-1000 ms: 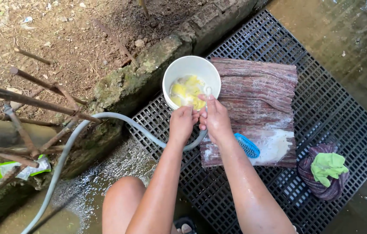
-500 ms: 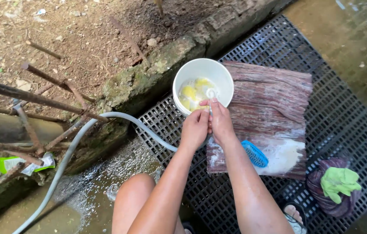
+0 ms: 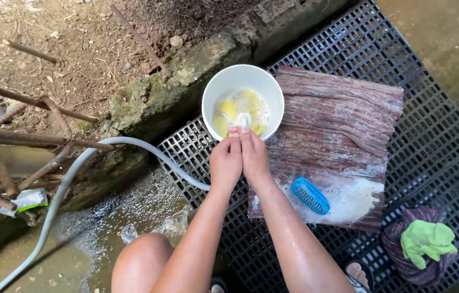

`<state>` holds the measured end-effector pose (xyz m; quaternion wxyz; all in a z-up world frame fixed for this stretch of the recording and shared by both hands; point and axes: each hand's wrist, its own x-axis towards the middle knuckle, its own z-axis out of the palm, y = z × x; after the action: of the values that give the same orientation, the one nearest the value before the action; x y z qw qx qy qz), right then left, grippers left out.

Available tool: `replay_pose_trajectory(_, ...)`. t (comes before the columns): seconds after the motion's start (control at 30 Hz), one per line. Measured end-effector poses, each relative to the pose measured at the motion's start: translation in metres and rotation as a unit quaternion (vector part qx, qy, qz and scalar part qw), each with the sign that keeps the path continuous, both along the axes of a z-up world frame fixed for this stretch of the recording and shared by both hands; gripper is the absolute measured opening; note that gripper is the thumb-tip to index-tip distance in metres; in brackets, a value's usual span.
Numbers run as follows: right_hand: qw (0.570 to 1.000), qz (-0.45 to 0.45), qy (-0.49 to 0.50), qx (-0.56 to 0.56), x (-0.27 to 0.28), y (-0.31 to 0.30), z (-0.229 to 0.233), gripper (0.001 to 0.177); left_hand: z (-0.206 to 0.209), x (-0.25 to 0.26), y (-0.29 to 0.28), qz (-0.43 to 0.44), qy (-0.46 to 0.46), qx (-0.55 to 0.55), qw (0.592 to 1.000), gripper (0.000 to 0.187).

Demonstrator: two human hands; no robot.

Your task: Washing a rug with soap and a brush on an outdoor plastic grate.

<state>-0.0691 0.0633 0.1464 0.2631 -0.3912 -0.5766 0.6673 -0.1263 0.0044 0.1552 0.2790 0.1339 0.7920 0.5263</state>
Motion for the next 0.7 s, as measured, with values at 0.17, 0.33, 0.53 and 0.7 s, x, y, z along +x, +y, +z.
replay_pose_trajectory(0.17,0.999,0.024,-0.006,0.025,0.002,0.008,0.004,0.052,0.004,0.004,0.005,0.022,0.013,-0.014,1.000,0.032)
replay_pose_trajectory(0.33,0.998,0.055,-0.008,0.006,0.003,0.012,0.004,0.053,0.005,0.007,0.008,0.031,0.014,-0.035,0.999,0.042)
replay_pose_trajectory(0.53,0.997,0.072,-0.004,0.036,0.003,0.012,0.008,0.052,0.003,0.007,0.006,0.031,0.016,-0.032,0.999,0.039)
replay_pose_trajectory(0.7,0.997,0.076,-0.012,0.013,0.005,0.011,0.014,0.051,-0.003,0.011,0.005,0.031,0.028,-0.017,0.999,0.039)
